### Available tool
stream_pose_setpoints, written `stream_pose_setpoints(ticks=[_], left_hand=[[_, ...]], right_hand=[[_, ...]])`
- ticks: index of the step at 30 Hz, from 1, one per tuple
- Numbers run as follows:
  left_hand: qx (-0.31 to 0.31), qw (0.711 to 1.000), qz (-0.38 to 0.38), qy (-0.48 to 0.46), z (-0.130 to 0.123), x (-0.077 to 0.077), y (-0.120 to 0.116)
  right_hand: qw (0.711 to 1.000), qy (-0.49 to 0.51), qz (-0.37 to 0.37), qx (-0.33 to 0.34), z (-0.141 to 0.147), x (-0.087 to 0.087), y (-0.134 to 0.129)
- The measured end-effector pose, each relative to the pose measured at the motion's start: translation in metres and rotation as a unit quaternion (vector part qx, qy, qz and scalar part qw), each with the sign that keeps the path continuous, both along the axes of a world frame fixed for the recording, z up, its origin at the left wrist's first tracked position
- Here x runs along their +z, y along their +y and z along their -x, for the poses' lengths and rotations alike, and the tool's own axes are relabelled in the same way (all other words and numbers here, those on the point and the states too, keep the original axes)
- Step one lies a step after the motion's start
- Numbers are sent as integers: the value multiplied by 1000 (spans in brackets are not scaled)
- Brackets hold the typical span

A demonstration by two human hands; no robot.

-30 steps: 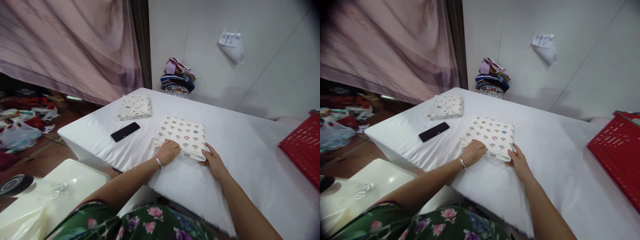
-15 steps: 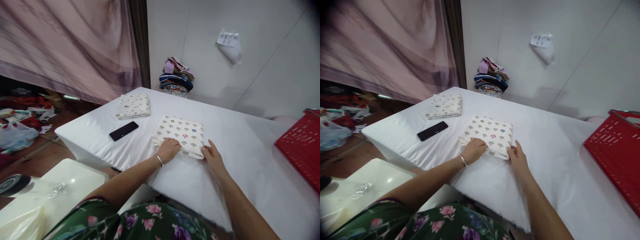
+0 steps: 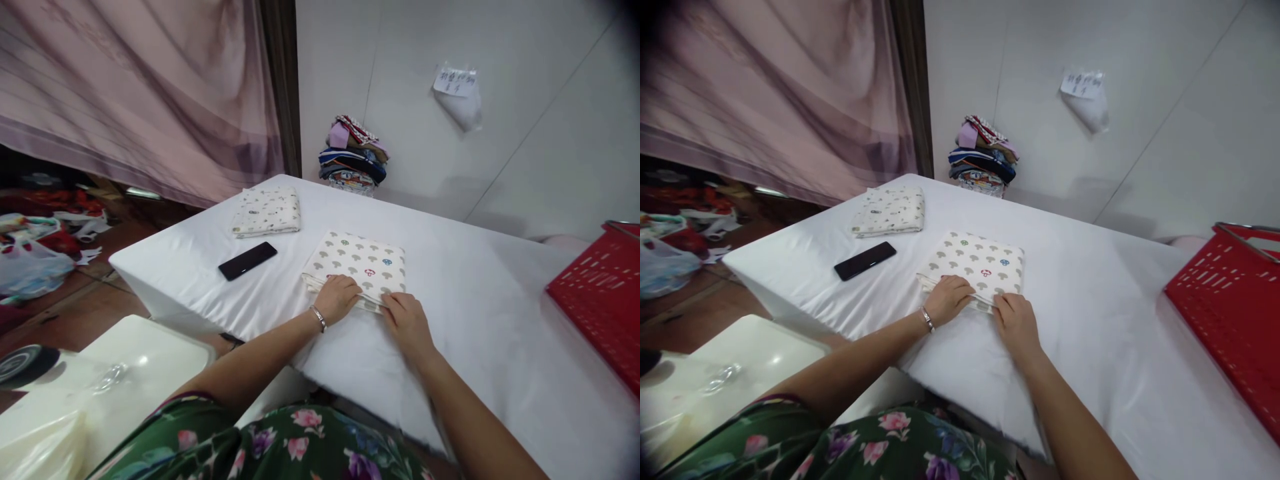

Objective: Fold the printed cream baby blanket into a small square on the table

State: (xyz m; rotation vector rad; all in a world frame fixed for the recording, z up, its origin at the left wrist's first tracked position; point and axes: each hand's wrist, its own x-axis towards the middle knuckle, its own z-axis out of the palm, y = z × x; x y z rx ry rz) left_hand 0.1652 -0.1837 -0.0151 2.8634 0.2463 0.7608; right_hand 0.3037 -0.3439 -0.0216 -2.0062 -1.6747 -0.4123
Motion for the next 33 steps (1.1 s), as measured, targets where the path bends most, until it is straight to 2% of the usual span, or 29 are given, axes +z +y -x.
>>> stream_pose_setpoints(ticks=[5, 9, 12, 20, 25, 33], left_hand=[[11, 1000, 22, -5, -1, -2, -1], [3, 1000, -22, 21, 2, -3, -3], [26, 998, -50, 36, 9, -3, 0], [90, 995, -45, -2, 50, 5, 41], [106, 994, -36, -13, 70, 4, 64], [67, 996, -53, 5, 71, 2, 70]], right_hand=[[1000, -9, 3, -1, -2, -1, -2], [999, -18, -14, 34, -6, -5, -6], [998, -18, -24, 52, -9, -7, -7], [997, -39, -53, 51, -9, -10, -6], [995, -90, -26, 32, -6, -5, -2], [983, -168, 68, 33, 2, 13, 23]])
